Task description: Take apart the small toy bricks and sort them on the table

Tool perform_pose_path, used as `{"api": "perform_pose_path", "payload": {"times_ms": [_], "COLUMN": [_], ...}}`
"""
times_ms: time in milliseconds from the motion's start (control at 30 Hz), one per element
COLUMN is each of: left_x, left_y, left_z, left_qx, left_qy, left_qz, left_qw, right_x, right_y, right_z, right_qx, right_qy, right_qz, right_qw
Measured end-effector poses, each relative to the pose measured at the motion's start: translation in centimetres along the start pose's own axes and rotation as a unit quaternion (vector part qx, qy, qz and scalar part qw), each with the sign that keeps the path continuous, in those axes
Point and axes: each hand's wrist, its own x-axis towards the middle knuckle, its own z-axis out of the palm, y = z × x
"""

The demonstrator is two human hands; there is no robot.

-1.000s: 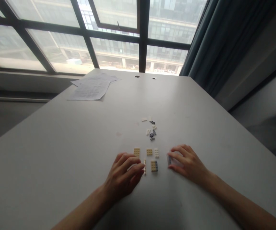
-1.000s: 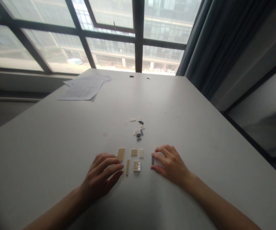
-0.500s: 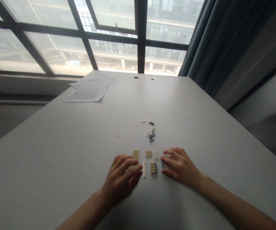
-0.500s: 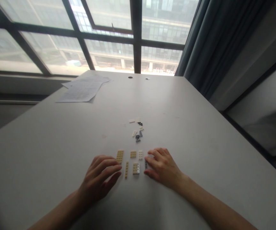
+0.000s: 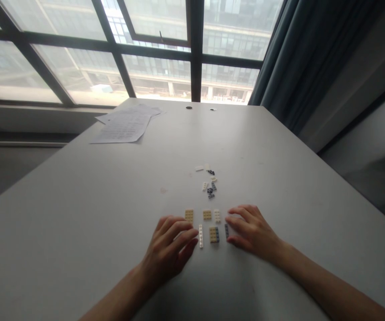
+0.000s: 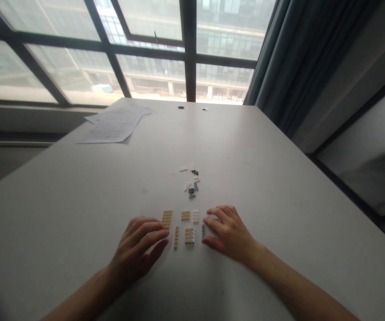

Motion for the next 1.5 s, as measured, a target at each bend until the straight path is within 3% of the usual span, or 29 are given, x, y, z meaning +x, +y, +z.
{"api": "perform_pose_path", "payload": {"times_ms": [767,1100,1333,1500], "left_x": [0.4,0.4,4.1,8.3], "left_y": [-0.2,-0.8,-2.3,-3.3], "left_z": [0.2,0.5,0.6,3.3], "left_qx": [0.01,0.022,0.126,0.17], "left_qy": [0.015,0.018,-0.054,-0.133], "left_qz": [-0.019,-0.064,-0.11,-0.158], "left_qw": [1.0,0.998,0.984,0.963], "right_x": [0.0,0.1,0.1,0.1], "right_y": [1.1,1.4,1.3,1.5], "right_z": [0.1,0.2,0.1,0.2], "right_qx": [0.037,0.044,0.056,0.071], "right_qy": [0.021,0.039,0.042,0.039], "right_qz": [0.064,0.131,0.135,0.143], "right_qw": [0.997,0.99,0.988,0.986]}}
